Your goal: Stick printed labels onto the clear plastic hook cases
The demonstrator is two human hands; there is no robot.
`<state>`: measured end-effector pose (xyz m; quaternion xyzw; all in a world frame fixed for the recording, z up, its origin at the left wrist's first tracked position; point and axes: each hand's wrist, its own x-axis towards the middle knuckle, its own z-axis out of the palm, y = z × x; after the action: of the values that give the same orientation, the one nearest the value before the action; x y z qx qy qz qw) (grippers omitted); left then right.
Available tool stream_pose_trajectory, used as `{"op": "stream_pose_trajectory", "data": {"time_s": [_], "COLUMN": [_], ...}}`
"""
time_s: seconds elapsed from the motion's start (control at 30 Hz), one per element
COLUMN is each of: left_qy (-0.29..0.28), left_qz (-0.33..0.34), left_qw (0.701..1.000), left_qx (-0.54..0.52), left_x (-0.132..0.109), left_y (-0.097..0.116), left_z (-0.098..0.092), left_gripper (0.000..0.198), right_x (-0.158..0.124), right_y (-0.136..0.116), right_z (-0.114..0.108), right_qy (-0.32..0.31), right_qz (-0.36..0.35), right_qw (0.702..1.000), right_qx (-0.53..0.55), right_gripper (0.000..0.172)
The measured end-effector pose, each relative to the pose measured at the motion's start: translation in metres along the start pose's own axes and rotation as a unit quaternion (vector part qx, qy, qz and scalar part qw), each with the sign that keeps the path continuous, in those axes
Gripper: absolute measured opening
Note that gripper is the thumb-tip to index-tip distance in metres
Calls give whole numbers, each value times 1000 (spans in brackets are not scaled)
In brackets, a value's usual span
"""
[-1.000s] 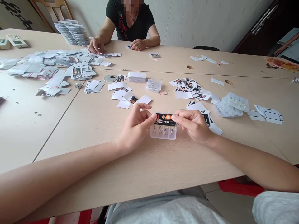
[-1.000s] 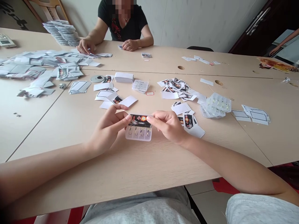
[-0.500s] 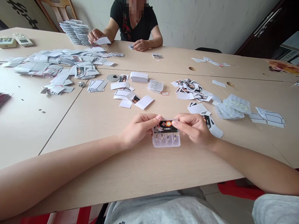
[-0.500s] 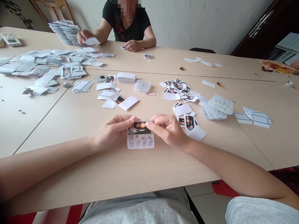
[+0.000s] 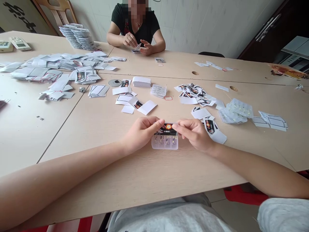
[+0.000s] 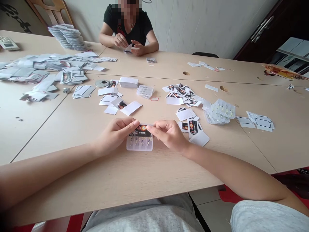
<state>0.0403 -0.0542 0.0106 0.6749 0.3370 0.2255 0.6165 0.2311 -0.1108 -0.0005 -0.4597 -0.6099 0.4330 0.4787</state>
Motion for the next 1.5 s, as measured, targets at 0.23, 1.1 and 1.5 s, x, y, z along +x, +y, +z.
{"op": "stream_pose_trajectory", "data": {"time_s": [0.23, 1.1, 1.5], "left_qy": [-6, -87, -56], "left_qz": [14, 17, 4], "left_qw": [1000, 985, 985], "left_qx": [15, -149, -166], "left_x": [-2, 3, 3], "left_y": [1, -7, -6], "left_z": [3, 2, 2], "left_gripper": [40, 40, 43], "right_x": [1, -16, -12], "right_y": [0, -3, -10], "right_z": [4, 11, 2], "right_qy": [-105, -69, -81], "right_qz": [109, 138, 133], "right_qw": [988, 986, 988], "right_qx": [11, 57, 19], "right_gripper": [43, 38, 43]}}
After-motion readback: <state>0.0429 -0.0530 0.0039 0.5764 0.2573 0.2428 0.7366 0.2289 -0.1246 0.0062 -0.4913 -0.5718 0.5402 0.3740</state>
